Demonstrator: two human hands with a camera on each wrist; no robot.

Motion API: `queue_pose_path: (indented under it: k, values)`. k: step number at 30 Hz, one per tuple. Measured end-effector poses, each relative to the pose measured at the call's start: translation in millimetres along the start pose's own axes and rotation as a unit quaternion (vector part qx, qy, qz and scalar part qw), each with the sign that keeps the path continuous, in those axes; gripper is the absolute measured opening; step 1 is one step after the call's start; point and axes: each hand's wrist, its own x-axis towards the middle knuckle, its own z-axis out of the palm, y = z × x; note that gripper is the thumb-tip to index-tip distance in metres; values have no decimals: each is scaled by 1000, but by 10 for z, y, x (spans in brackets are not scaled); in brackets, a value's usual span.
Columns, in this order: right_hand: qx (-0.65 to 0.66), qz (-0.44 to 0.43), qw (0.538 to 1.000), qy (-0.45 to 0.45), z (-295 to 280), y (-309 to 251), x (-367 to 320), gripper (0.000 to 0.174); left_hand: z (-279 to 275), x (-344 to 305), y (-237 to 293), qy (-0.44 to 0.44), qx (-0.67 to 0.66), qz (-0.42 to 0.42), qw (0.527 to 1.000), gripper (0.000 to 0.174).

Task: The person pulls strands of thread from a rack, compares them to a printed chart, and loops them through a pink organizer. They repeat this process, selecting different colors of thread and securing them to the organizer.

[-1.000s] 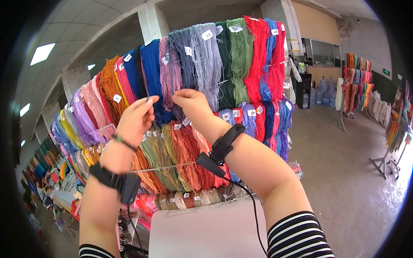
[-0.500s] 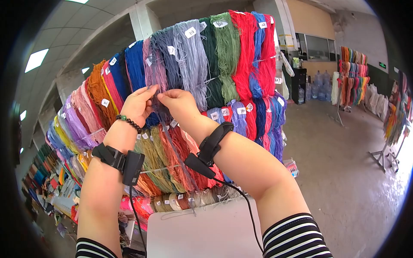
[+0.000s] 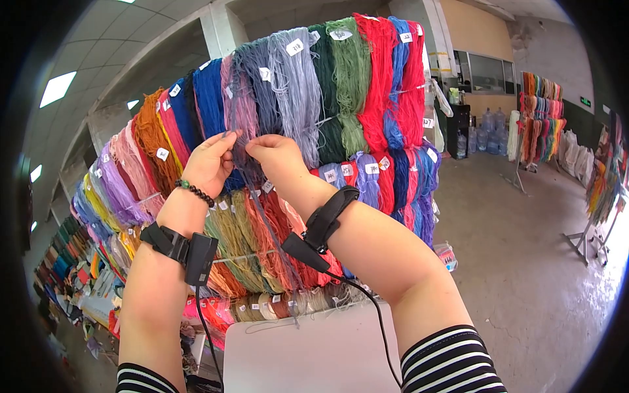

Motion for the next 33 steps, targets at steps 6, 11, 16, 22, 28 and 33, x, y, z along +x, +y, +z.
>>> queue_pose_path:
  k: [6, 11, 16, 22, 28, 33]
  values:
    - [-2, 6, 1000, -3, 1, -11, -13, 17, 13, -62, -4, 19, 20, 10, 1000, 15]
    - [15, 11, 1000, -2, 8, -24, -30, 15, -25, -69, -24, 17, 30, 25, 999, 16]
    - [30, 0, 1000, -4, 11, 19, 1, 15, -47, -146, -15, 35, -16, 32, 999, 17]
    - [30, 49, 998, -13, -28, -7, 14, 14, -336, -250, 127, -19, -250, 0, 968, 6]
    - [13, 25, 1000, -14, -27, -20, 10, 17, -571, -1122, 35, 11, -31, 56, 998, 10]
    - [-5, 14, 1000, -6, -19, -36, -8, 18, -1138, -2351, -463, 101, -11, -43, 994, 12]
